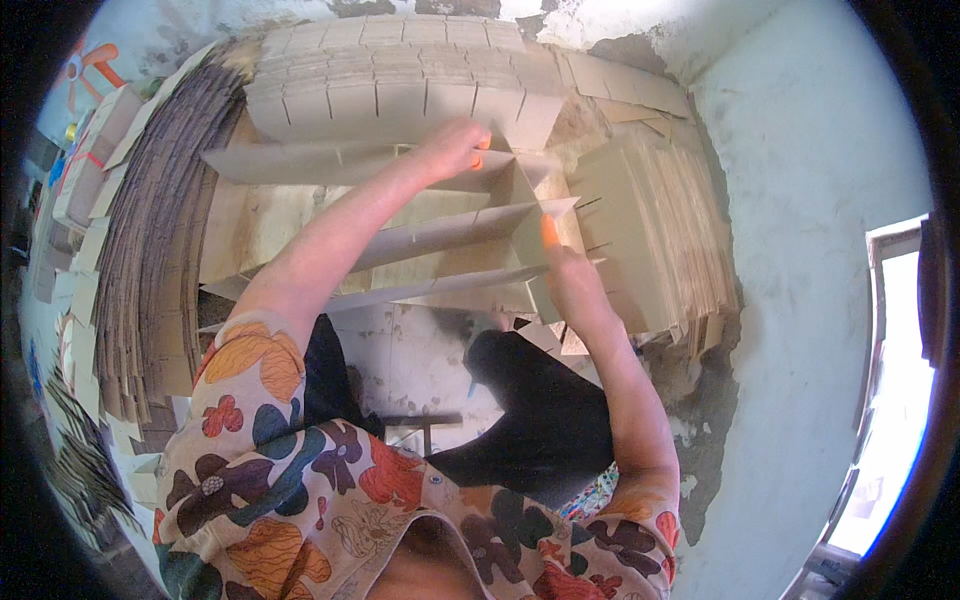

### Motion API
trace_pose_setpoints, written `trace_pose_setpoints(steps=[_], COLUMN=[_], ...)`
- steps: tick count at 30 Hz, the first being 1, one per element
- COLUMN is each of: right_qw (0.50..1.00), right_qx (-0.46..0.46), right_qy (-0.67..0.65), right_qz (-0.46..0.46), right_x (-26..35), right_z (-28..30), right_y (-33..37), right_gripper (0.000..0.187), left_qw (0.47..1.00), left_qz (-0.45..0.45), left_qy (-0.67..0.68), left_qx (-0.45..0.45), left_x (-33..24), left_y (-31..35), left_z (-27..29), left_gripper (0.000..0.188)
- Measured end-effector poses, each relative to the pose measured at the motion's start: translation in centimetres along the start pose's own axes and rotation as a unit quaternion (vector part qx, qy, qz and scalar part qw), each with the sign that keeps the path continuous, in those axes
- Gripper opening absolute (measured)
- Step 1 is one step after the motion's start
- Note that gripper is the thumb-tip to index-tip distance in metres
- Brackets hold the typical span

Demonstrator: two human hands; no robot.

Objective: The person sits on the floor and repeatedly folds pre-cut cardboard sheets into accordion-style dividers. They insert each folded divider into a larger cardboard base, then stack the completed unit and repeat the process with new sheets.

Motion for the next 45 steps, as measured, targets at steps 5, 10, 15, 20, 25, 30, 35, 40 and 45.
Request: trace_pose_setpoints(steps=[5,10,15,20,25,30,35,40,45], right_qw=[0.994,0.994,0.996,0.987,0.98,0.899,0.914,0.922,0.916], right_qx=[0.028,0.055,0.047,0.076,-0.111,-0.165,-0.182,-0.186,-0.269], right_qy=[0.098,0.084,0.064,0.102,0.047,0.263,0.263,0.148,0.046], right_qz=[-0.041,-0.037,-0.048,-0.093,-0.159,-0.309,-0.249,-0.305,-0.295], right_x=[-1.1,-0.7,-0.5,-1.4,-5.2,-13.5,-16.1,-17.7,-11.3], right_z=[0.0,-0.1,0.2,-1.0,4.8,7.2,6.1,7.4,12.9], right_y=[-0.2,-0.5,-0.8,-0.8,0.0,3.2,2.6,3.1,3.7], right_gripper=[0.043,0.041,0.042,0.042,0.042,0.057,0.042,0.033,0.03], left_qw=[0.994,0.99,0.961,0.972,0.984,0.992,0.988,0.994,0.997], left_qz=[0.087,0.019,0.128,0.095,0.039,-0.005,0.067,0.065,0.063], left_qy=[-0.003,-0.098,-0.111,-0.172,-0.175,-0.124,-0.09,-0.079,-0.036], left_qx=[0.067,0.104,0.217,0.128,-0.014,0.006,0.102,0.025,-0.003], left_x=[-4.6,-9.0,-2.2,1.4,-2.4,-10.9,-9.0,-6.7,-8.5], left_y=[2.1,11.4,18.8,16.6,18.1,18.4,21.3,20.4,19.4], left_z=[4.7,8.8,8.0,8.6,11.8,12.3,7.1,7.3,7.5], left_gripper=[0.043,0.045,0.023,0.014,0.025,0.035,0.025,0.024,0.031])
Point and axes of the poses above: each hand's wrist, its own y-axis away from the middle knuckle, its own z-axis out of the back of the hand, x = y × z, the point moved 8 cm from there along -y, towards the middle knuckle, and after that the axes turned 12 degrees about -z, right-handed, at the moved point
